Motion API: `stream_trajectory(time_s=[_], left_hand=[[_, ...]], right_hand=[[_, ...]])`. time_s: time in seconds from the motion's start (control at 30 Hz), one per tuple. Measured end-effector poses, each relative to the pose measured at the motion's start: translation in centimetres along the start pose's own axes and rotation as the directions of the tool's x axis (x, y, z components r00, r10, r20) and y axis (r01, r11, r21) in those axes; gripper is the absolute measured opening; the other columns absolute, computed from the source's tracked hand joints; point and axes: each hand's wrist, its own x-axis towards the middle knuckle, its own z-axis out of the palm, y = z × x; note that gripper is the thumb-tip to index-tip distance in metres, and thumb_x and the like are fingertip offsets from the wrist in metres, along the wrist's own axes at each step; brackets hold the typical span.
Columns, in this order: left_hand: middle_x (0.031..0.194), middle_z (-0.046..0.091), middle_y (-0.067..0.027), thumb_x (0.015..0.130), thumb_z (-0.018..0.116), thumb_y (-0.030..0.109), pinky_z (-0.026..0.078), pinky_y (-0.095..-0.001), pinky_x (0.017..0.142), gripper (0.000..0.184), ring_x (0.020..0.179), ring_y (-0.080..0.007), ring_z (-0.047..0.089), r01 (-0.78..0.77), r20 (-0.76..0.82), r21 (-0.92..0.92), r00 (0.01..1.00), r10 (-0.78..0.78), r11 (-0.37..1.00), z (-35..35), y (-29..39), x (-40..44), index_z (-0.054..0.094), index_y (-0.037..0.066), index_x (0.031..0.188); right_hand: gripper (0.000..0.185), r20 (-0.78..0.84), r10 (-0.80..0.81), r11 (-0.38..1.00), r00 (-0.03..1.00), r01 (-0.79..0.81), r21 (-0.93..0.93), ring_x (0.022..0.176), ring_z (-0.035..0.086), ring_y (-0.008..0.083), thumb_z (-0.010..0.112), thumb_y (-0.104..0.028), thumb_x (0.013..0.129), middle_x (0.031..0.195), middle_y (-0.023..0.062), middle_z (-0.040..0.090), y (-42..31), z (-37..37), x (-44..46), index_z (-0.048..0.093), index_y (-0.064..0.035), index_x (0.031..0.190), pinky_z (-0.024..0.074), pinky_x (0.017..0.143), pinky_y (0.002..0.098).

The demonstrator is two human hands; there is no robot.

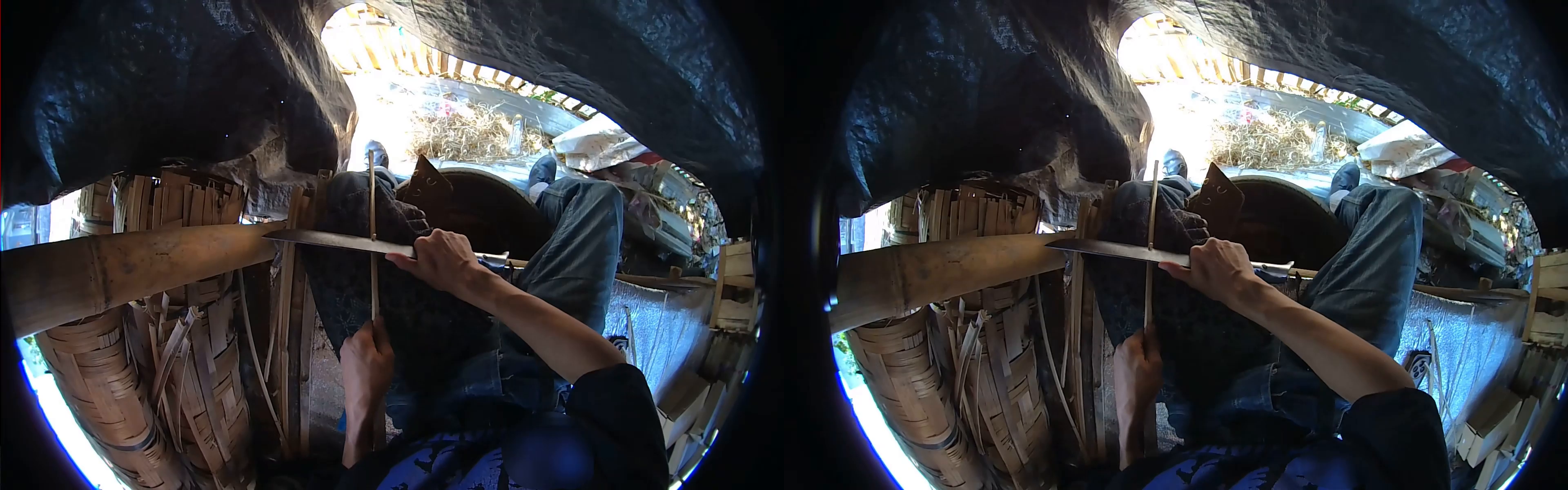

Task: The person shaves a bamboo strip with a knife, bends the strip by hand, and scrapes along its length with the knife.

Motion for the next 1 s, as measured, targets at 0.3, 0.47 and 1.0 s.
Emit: stream_trajectory(time_s=[0.3, 0.47, 1.0], left_hand=[[0.064, 0.057, -0.025, 0.094, 0.042, 0.023, 0.042, -0.0447, 0.055, 0.038, 0.062, -0.0406, 0.06, 0.044, 0.052, -0.185, 0.998, -0.035, 0.982, 1.0, -0.8, 0.9, 0.058, -0.006, 0.075], [0.056, 0.053, -0.0213, 0.096, 0.04, 0.027, 0.039, -0.0418, 0.051, 0.043, 0.054, -0.0343, 0.057, -0.002, 0.135, -0.165, 0.991, 0.025, 0.986, 1.8, -0.9, -2.0, 0.056, -0.005, 0.072], [0.054, 0.037, 0.0044, 0.098, 0.036, 0.033, 0.029, -0.024, 0.041, 0.042, 0.046, -0.0051, 0.036, 0.205, 0.214, -0.549, 0.972, -0.101, 0.81, 0.8, -2.4, 0.3, 0.047, 0.007, 0.068]], right_hand=[[0.063, -0.021, 0.099, 0.995, 0.995, -0.1, -0.025, 0.053, 0.062, 0.0331, 0.049, -0.055, 0.086, 0.05, 0.0171, 0.056, 0.8, -0.4, -2.3, 0.06, -0.0029, 0.053, 0.0506, 0.051, 0.0416], [0.061, -0.182, 0.068, 0.997, 0.981, -0.074, -0.03, 0.055, 0.063, 0.0343, 0.048, -0.053, 0.088, 0.052, 0.0183, 0.057, 2.4, 2.0, 1.0, 0.061, -0.0014, 0.057, 0.0518, 0.053, 0.0423], [0.064, 0.009, 0.033, 0.989, 0.999, -0.034, 0.141, 0.057, 0.061, 0.0378, 0.047, -0.056, 0.088, 0.054, 0.0208, 0.056, 2.7, -0.3, -3.4, 0.06, 0.0001, 0.059, 0.0493, 0.055, 0.0447]])
